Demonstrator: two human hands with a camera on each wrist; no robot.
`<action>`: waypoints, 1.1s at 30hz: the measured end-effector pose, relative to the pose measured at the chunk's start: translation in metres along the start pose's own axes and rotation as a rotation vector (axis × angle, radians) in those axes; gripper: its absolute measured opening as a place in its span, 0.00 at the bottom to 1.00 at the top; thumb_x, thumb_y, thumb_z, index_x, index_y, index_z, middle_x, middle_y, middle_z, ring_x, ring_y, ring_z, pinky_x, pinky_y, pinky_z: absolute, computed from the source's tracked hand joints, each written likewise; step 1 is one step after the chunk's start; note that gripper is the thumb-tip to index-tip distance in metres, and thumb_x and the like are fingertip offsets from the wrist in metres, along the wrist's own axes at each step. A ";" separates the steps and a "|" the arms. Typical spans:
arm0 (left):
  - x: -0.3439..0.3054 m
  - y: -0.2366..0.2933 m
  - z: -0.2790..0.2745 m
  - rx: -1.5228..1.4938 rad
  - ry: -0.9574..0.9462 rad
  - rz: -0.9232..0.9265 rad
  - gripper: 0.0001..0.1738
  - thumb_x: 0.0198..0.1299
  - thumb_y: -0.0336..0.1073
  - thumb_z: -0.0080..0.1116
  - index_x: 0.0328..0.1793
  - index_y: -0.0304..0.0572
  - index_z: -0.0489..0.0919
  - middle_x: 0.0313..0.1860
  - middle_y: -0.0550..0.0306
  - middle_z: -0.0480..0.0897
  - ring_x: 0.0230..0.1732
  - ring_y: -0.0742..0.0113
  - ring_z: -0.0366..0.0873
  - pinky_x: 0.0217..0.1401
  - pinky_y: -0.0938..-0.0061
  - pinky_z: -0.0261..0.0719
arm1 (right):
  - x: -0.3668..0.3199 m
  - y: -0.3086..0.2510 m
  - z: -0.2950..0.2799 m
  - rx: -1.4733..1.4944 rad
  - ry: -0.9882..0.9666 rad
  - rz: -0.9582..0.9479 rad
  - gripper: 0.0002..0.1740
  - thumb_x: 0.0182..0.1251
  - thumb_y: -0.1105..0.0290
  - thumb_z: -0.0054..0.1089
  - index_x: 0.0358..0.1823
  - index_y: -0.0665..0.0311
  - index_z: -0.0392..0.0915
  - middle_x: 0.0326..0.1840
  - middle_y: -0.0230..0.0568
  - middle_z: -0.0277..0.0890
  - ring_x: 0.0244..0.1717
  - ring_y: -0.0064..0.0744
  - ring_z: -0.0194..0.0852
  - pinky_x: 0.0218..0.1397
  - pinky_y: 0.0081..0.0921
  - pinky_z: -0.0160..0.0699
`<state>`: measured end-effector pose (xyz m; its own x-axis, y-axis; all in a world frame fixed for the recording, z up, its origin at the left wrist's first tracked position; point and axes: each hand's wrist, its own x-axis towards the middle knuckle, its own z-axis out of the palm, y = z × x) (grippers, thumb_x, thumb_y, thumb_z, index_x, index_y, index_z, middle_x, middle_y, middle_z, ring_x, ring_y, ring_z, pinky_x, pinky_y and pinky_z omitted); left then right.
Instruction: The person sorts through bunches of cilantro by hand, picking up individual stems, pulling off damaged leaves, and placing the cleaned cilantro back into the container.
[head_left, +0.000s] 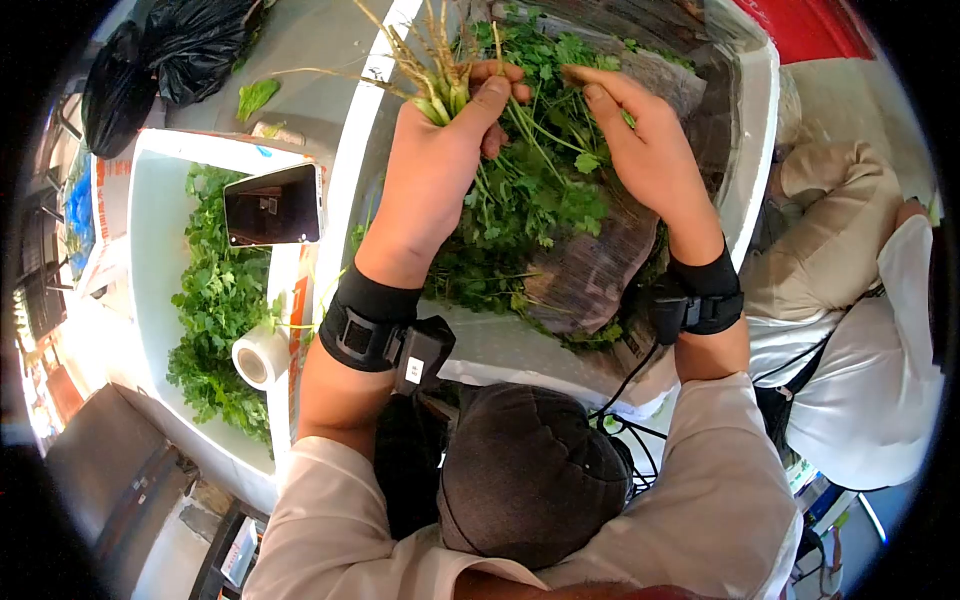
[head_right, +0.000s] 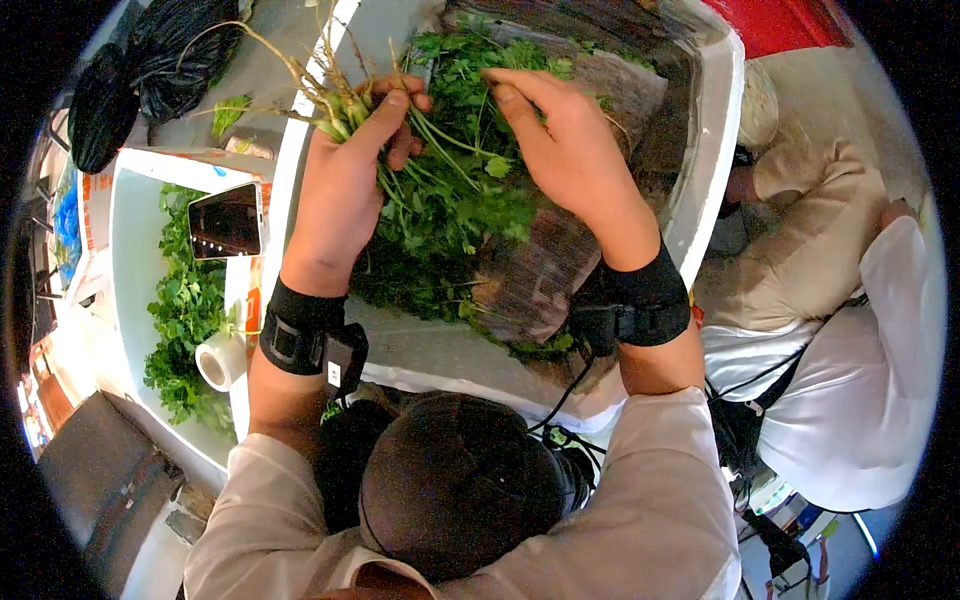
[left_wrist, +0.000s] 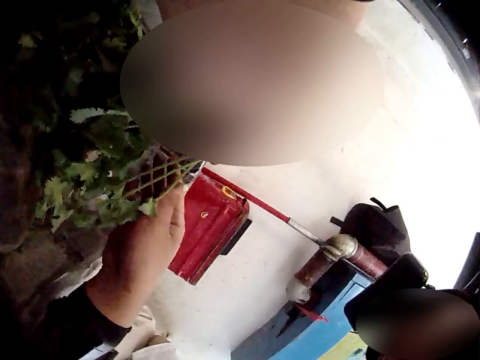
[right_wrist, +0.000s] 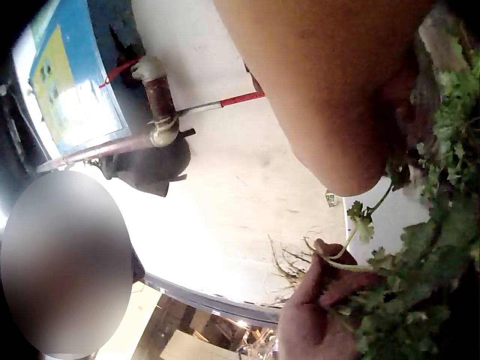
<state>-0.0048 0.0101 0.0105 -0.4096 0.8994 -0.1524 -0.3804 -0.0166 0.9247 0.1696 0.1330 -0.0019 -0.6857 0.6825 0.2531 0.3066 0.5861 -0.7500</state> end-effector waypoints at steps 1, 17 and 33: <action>0.000 0.000 0.000 -0.005 0.000 0.008 0.11 0.73 0.34 0.57 0.54 0.35 0.83 0.43 0.61 0.86 0.30 0.79 0.70 0.34 0.81 0.70 | 0.001 -0.008 0.000 0.147 -0.043 0.036 0.18 0.81 0.62 0.52 0.59 0.66 0.81 0.45 0.49 0.85 0.47 0.43 0.85 0.54 0.33 0.79; -0.003 -0.012 0.005 -0.194 -0.035 -0.017 0.12 0.74 0.34 0.59 0.57 0.35 0.81 0.47 0.62 0.83 0.40 0.76 0.72 0.45 0.79 0.72 | -0.008 -0.033 0.021 0.400 -0.098 0.190 0.15 0.64 0.75 0.68 0.51 0.70 0.81 0.43 0.46 0.87 0.42 0.26 0.85 0.47 0.24 0.83; -0.004 -0.012 0.007 0.325 0.040 0.140 0.14 0.75 0.39 0.59 0.55 0.35 0.83 0.47 0.61 0.86 0.46 0.74 0.79 0.53 0.76 0.77 | -0.006 -0.031 0.016 0.264 -0.056 0.073 0.12 0.65 0.72 0.70 0.48 0.69 0.84 0.42 0.45 0.86 0.43 0.34 0.85 0.48 0.29 0.80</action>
<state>0.0076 0.0098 0.0020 -0.4738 0.8803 -0.0238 -0.0376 0.0067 0.9993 0.1532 0.1036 0.0102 -0.7056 0.6893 0.1643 0.1784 0.3972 -0.9002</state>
